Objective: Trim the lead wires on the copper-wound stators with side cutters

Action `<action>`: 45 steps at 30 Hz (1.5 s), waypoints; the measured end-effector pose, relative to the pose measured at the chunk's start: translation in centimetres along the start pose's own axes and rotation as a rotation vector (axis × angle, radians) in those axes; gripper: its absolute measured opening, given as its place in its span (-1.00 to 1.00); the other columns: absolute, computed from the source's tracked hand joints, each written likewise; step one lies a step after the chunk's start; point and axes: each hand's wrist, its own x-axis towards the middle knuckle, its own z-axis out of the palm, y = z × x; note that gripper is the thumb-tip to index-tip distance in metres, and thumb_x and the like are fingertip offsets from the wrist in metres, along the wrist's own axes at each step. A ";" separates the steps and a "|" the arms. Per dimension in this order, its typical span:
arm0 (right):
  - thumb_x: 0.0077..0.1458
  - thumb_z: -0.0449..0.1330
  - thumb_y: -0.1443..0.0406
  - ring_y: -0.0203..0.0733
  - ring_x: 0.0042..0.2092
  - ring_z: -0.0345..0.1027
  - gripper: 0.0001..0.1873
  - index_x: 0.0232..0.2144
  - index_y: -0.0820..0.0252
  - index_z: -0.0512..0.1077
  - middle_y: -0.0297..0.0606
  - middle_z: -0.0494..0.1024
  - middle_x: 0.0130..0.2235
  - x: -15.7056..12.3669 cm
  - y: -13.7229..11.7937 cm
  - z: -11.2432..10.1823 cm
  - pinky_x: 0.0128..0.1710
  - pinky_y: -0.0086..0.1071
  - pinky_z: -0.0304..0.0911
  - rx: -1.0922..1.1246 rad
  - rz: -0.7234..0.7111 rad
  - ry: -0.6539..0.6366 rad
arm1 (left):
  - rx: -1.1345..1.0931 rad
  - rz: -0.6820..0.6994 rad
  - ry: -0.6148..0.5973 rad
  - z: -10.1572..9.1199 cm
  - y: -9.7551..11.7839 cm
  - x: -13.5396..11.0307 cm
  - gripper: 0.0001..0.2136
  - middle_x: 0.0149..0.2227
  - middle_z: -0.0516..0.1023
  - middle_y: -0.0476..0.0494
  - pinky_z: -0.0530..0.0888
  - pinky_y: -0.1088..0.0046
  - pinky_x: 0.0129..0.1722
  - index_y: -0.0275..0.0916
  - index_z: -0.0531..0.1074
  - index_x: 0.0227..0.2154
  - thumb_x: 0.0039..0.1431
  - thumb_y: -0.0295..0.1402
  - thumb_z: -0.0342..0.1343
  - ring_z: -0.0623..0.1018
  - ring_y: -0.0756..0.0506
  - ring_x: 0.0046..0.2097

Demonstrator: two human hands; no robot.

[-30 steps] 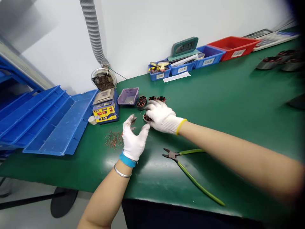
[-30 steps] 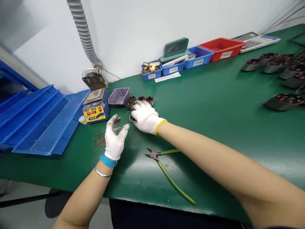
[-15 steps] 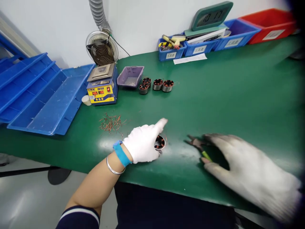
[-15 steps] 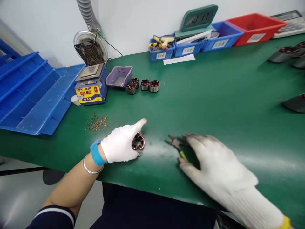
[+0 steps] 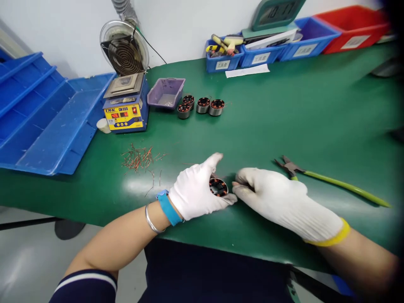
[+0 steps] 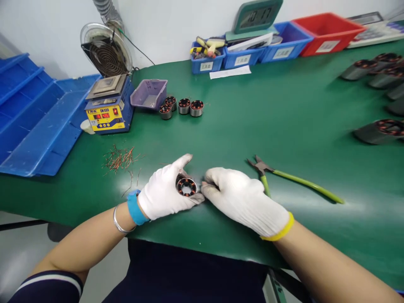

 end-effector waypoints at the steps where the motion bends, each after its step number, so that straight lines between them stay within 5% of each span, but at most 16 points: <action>1: 0.12 -0.03 0.14 -0.13 -0.43 0.37 -0.71 -0.47 0.08 0.40 -0.29 0.52 -0.45 0.2 0.2 0.1 -0.56 -0.33 -0.06 -0.075 0.020 0.048 | -0.015 -0.009 0.004 0.1 0.0 0.0 -0.13 -0.17 0.58 -0.21 0.51 0.15 -0.07 -0.20 0.15 0.27 -0.09 -0.04 0.33 0.58 -0.31 -0.14; 4: 0.17 -0.07 0.07 -0.07 -0.36 0.40 -0.62 -0.35 0.10 0.45 -0.21 0.55 -0.36 0.5 0.4 0.3 -0.52 -0.29 0.03 -0.093 -0.023 0.183 | -0.093 -0.045 0.013 0.2 0.1 0.0 -0.03 -0.23 0.59 -0.17 0.54 0.22 -0.17 -0.20 0.04 0.32 -0.13 -0.06 0.37 0.60 -0.27 -0.20; 7: 0.16 0.00 0.05 -0.12 -0.24 0.44 -0.65 -0.21 0.07 0.46 -0.25 0.58 -0.21 1.0 0.0 0.3 -0.36 -0.32 0.22 0.229 -0.089 0.143 | -0.120 -0.104 0.017 0.1 0.3 -0.1 0.01 -0.27 0.58 -0.14 0.55 0.28 -0.26 -0.19 -0.03 0.35 -0.13 -0.08 0.37 0.61 -0.25 -0.24; 10: 0.14 0.03 0.11 -0.17 -0.31 0.42 -0.75 -0.33 0.07 0.45 -0.31 0.57 -0.31 1.4 -0.2 0.3 -0.41 -0.35 0.20 0.306 -0.059 0.054 | -0.126 -0.128 -0.008 0.1 0.4 -0.1 0.02 -0.27 0.57 -0.14 0.55 0.27 -0.25 -0.17 -0.03 0.35 -0.14 -0.09 0.37 0.61 -0.25 -0.23; 15: 0.11 0.03 0.15 -0.09 -0.34 0.41 -0.74 -0.41 0.11 0.46 -0.23 0.55 -0.38 1.5 0.2 0.1 -0.44 -0.31 0.14 0.011 0.035 0.197 | -0.167 -0.131 -0.005 0.1 0.3 -0.1 0.04 -0.24 0.59 -0.16 0.53 0.24 -0.20 -0.15 -0.02 0.35 -0.17 -0.12 0.40 0.60 -0.28 -0.19; 20: 0.07 0.10 0.11 -0.07 -0.18 0.44 -0.69 -0.19 0.07 0.48 -0.24 0.58 -0.14 1.8 -1.3 0.2 -0.30 -0.29 0.25 0.328 -0.084 0.191 | -0.216 -0.174 -0.031 0.0 0.3 -0.2 0.10 -0.27 0.59 -0.11 0.52 0.25 -0.21 -0.16 -0.15 0.38 -0.16 -0.12 0.39 0.61 -0.25 -0.23; 23: 0.05 0.09 0.17 -0.14 -0.24 0.42 -0.80 -0.34 0.10 0.45 -0.27 0.58 -0.24 1.9 -2.0 0.3 -0.32 -0.32 0.23 0.429 -0.090 0.119 | -0.247 -0.187 -0.034 -0.1 0.4 -0.2 0.11 -0.31 0.57 -0.08 0.51 0.32 -0.26 -0.15 -0.17 0.38 -0.16 -0.14 0.39 0.60 -0.20 -0.28; 28: 0.08 0.07 0.18 -0.10 -0.26 0.44 -0.80 -0.38 0.09 0.47 -0.29 0.57 -0.30 0.3 -0.3 0.6 -0.44 -0.33 0.13 0.155 0.111 0.151 | -0.225 -0.181 -0.080 -0.2 0.2 0.1 0.08 -0.25 0.57 -0.11 0.51 0.27 -0.21 -0.13 -0.09 0.36 -0.19 -0.10 0.38 0.59 -0.22 -0.22; 31: 0.10 0.06 0.21 -0.09 -0.34 0.43 -0.78 -0.45 0.12 0.46 -0.25 0.55 -0.38 -0.7 1.1 0.5 -0.46 -0.32 0.16 -0.013 0.033 0.123 | -0.195 -0.156 -0.119 -0.5 0.0 0.3 0.05 -0.21 0.57 -0.14 0.51 0.17 -0.14 -0.13 -0.01 0.34 -0.22 -0.03 0.38 0.58 -0.26 -0.17; 33: 0.14 0.03 0.22 -0.09 -0.42 0.39 -0.74 -0.49 0.15 0.44 -0.20 0.52 -0.45 -1.2 1.4 0.1 -0.44 -0.26 0.21 -0.177 -0.075 0.217 | -0.149 -0.146 -0.131 -0.7 -0.1 0.4 0.04 -0.17 0.56 -0.16 0.50 0.10 -0.09 -0.12 0.04 0.33 -0.24 0.01 0.38 0.57 -0.29 -0.13; 37: 0.20 0.02 0.16 -0.02 -0.27 0.45 -0.63 -0.13 0.30 0.47 0.08 0.51 -0.01 -1.8 0.4 -0.6 -0.39 -0.23 0.28 -0.258 -0.288 0.590 | -0.070 -0.119 -0.146 -1.0 -0.4 0.5 0.04 -0.13 0.54 -0.18 0.48 0.04 -0.05 -0.08 0.06 0.32 -0.25 0.03 0.39 0.55 -0.31 -0.09; 39: 0.21 0.01 0.22 -0.10 -0.30 0.45 -0.58 0.06 0.26 0.38 0.02 0.45 0.11 -1.8 -0.3 -0.2 -0.50 -0.30 0.16 -0.285 -0.354 0.595 | -0.059 -0.090 -0.145 -1.0 -0.5 0.5 0.01 -0.15 0.54 -0.16 0.49 0.06 -0.04 -0.08 0.06 0.32 -0.22 0.02 0.36 0.55 -0.29 -0.10; 41: 0.17 0.00 0.34 -0.18 -0.46 0.39 -0.64 -0.02 0.16 0.43 -0.16 0.59 -0.15 -1.5 -0.7 0.6 -0.57 -0.32 -0.06 -0.383 -0.404 0.486 | -0.062 -0.071 -0.147 -1.0 -0.6 0.5 -0.01 -0.17 0.55 -0.14 0.49 0.08 -0.04 -0.11 0.07 0.32 -0.19 0.02 0.34 0.55 -0.28 -0.11; 43: 0.15 0.01 0.38 -0.19 -0.54 0.33 -0.71 -0.19 0.12 0.50 -0.29 0.53 -0.44 -1.3 -0.5 1.5 -0.56 -0.32 -0.21 -0.464 -0.436 0.395 | -0.068 -0.056 -0.157 -0.9 -0.7 0.4 -0.02 -0.17 0.56 -0.13 0.49 0.10 -0.04 -0.13 0.08 0.31 -0.19 0.02 0.34 0.55 -0.28 -0.10; 45: 0.13 0.03 0.39 -0.17 -0.54 0.31 -0.75 -0.29 0.11 0.51 -0.30 0.46 -0.52 -1.2 0.0 2.1 -0.52 -0.30 -0.30 -0.510 -0.430 0.345 | -0.054 -0.032 -0.164 -0.8 -0.6 0.4 -0.06 -0.15 0.57 -0.14 0.49 0.11 -0.05 -0.14 0.12 0.29 -0.18 0.01 0.34 0.55 -0.28 -0.09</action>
